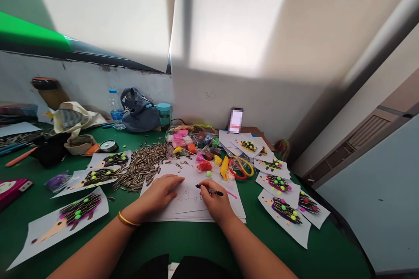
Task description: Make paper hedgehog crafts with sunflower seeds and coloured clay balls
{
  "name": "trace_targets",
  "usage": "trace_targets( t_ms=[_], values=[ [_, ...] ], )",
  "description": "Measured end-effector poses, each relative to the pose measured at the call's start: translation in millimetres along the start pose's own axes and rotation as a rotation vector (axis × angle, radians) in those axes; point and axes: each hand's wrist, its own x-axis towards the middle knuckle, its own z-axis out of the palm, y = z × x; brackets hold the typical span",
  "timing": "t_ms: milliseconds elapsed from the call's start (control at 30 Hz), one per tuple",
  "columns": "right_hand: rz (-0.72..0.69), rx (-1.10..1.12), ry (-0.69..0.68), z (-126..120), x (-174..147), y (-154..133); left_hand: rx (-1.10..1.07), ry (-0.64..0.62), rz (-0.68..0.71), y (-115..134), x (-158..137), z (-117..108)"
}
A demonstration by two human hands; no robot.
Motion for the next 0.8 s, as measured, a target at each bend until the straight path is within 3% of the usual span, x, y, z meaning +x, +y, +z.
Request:
trace_targets(
  t_ms=[233,467,800],
  values=[
    [-0.074,-0.038,-0.057,9.3,-6.1,-2.1,-0.019,0.048,0.018,-6.1,5.0,6.9],
    [-0.126,-0.106,0.011,7.6,-4.9,-7.9,-0.027,0.068,-0.002,-8.2,5.0,9.4],
    [0.006,-0.056,0.0,22.3,-4.4,-14.2,-0.025,0.037,-0.023,-9.5,8.0,9.1]
  ],
)
